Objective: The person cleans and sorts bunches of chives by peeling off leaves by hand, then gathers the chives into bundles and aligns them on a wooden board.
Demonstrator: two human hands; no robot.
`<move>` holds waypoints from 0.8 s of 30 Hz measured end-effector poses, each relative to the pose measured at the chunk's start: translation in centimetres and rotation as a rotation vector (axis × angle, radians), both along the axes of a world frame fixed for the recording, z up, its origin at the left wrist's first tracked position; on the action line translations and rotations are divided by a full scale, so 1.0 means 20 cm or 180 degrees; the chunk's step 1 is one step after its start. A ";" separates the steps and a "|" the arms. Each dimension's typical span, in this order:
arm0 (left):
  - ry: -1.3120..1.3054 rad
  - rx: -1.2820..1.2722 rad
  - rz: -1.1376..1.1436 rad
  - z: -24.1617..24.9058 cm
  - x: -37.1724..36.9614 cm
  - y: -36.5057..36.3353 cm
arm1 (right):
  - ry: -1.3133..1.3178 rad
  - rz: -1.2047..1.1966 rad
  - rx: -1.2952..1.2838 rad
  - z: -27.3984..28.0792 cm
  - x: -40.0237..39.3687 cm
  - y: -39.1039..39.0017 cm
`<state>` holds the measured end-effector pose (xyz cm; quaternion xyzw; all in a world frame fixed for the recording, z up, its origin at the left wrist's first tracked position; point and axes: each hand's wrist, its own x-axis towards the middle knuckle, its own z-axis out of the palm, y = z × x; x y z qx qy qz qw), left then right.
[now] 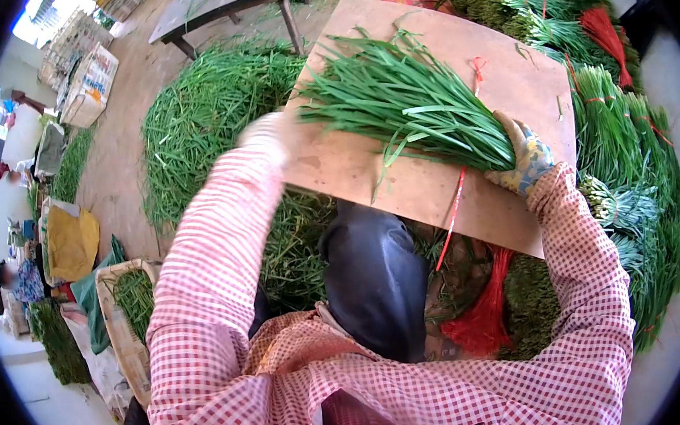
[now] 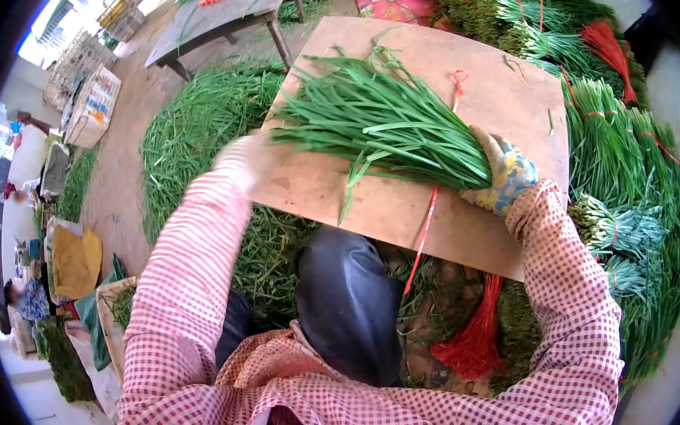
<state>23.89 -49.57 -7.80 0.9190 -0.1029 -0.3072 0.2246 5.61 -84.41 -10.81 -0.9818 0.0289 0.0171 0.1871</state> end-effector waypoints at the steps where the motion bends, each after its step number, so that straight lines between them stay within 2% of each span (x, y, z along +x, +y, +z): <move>1: -0.1146 0.1175 -0.0445 -0.16 0.20 0.18 | -0.0022 -0.0041 0.0004 0.00 0.00 -0.01; 2: -0.1696 0.1081 -0.0367 -0.13 0.17 0.25 | -0.0048 -0.0006 -0.0067 0.00 0.00 -0.01; 5: -0.1221 0.0727 -0.0954 0.14 -0.08 0.06 | -0.0132 0.0055 -0.0085 -0.02 0.00 0.00; 6: -0.0891 -0.0021 -0.1079 -0.01 -0.06 0.05 | -0.0062 0.0024 -0.0082 -0.01 0.00 0.00; 8: -0.0507 -0.1338 -0.1060 -0.52 -0.02 -0.02 | 0.0084 -0.0062 -0.0073 0.01 0.00 0.00; 10: -0.0661 -0.0785 -0.1157 -0.48 -0.16 -0.25 | 0.0122 -0.0105 -0.0130 0.02 -0.01 0.02; 11: -0.0863 0.0344 -0.1375 -0.19 -0.29 -0.36 | 0.0146 -0.0144 -0.0166 0.02 -0.01 0.02; 12: -0.0794 0.0570 -0.1391 -0.11 -0.32 -0.41 | 0.0178 -0.0129 -0.0118 0.02 -0.01 0.01; 15: -0.0817 0.0426 -0.1528 -0.29 -0.22 -0.41 | -0.0009 -0.0083 -0.0122 -0.01 -0.01 0.00; 16: -0.1201 0.0205 -0.1456 -0.34 -0.19 -0.32 | -0.0081 -0.0085 -0.0181 -0.04 -0.01 -0.01; 17: -0.0997 0.0168 -0.1313 -0.33 -0.11 -0.24 | -0.0075 -0.0074 -0.0174 -0.03 -0.01 -0.01; 18: -0.0914 0.0016 -0.0382 -0.24 -0.11 -0.15 | -0.0038 -0.0078 -0.0119 -0.02 -0.01 0.00; 19: -0.1088 0.0356 -0.0110 -0.25 -0.01 -0.02 | -0.0011 -0.0096 -0.0061 -0.01 -0.01 0.00; 20: -0.1377 0.0832 -0.0356 -0.16 0.01 0.08 | -0.0024 -0.0100 -0.0051 0.00 0.00 0.00; 21: -0.1560 0.0703 -0.0007 -0.30 0.19 0.34 | 0.0091 -0.0099 -0.0032 0.00 0.00 0.00; 23: -0.1208 0.0320 0.0782 -0.29 0.25 0.63 | 0.0351 -0.0195 0.0036 0.05 0.00 0.02; 24: -0.1227 0.0315 0.0809 -0.30 0.26 0.67 | 0.0330 -0.0171 0.0027 0.06 0.01 0.04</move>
